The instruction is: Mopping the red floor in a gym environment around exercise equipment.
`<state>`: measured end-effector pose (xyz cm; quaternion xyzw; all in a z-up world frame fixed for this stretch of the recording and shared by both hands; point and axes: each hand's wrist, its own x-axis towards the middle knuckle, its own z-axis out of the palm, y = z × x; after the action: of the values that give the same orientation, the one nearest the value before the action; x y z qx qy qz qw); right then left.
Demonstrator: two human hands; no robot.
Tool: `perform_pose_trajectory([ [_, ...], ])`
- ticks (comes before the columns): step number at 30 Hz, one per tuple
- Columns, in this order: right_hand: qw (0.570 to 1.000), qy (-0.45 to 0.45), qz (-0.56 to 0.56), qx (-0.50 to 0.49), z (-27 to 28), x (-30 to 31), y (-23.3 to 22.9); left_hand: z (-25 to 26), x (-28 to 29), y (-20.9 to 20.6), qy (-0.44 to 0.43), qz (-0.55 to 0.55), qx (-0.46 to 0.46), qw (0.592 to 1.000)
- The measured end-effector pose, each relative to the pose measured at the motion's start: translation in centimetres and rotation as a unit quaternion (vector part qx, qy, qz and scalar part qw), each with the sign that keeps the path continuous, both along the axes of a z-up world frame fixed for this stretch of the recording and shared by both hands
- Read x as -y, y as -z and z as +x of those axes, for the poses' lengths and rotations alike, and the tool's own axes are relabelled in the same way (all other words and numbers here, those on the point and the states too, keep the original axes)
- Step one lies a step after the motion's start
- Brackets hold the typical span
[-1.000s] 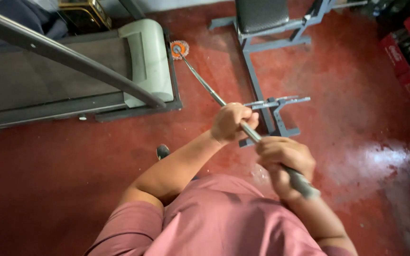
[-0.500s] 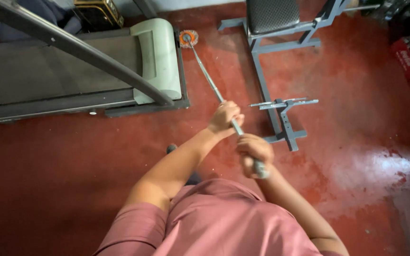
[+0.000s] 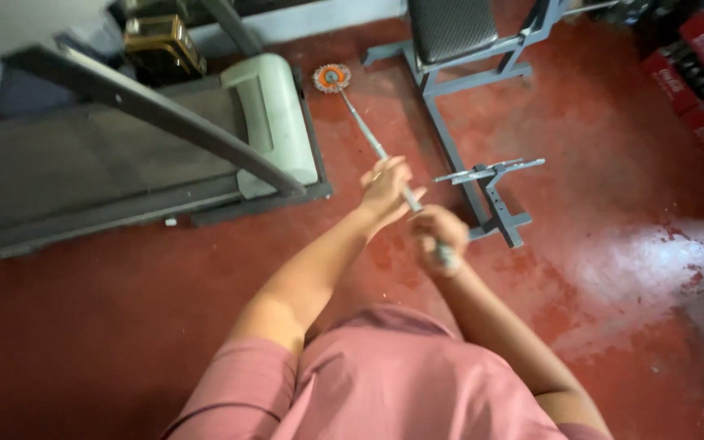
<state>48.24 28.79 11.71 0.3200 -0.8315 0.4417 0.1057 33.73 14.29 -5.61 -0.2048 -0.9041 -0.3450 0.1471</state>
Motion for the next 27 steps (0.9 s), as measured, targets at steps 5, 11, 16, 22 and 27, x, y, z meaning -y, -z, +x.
perform_pose_trajectory([
  [5,0.965,0.027,-0.234,-0.113,1.9,7.1,3.0,9.5,5.9,-3.6,0.082,0.032,0.073,0.993],
  [11,0.958,0.182,-0.198,-0.104,7.9,10.0,-5.4,15.2,7.3,-12.7,0.133,0.190,-0.124,0.965],
  [16,0.966,0.201,-0.143,-0.078,2.9,13.1,4.8,10.9,13.0,-7.7,0.195,0.120,0.128,0.965],
  [22,0.977,0.080,-0.164,-0.111,1.8,17.1,4.4,13.8,15.7,-4.6,0.116,0.005,0.275,0.954],
  [27,0.969,0.097,-0.193,-0.118,3.9,18.0,-0.5,16.0,17.5,-8.1,0.096,0.088,0.145,0.981],
])
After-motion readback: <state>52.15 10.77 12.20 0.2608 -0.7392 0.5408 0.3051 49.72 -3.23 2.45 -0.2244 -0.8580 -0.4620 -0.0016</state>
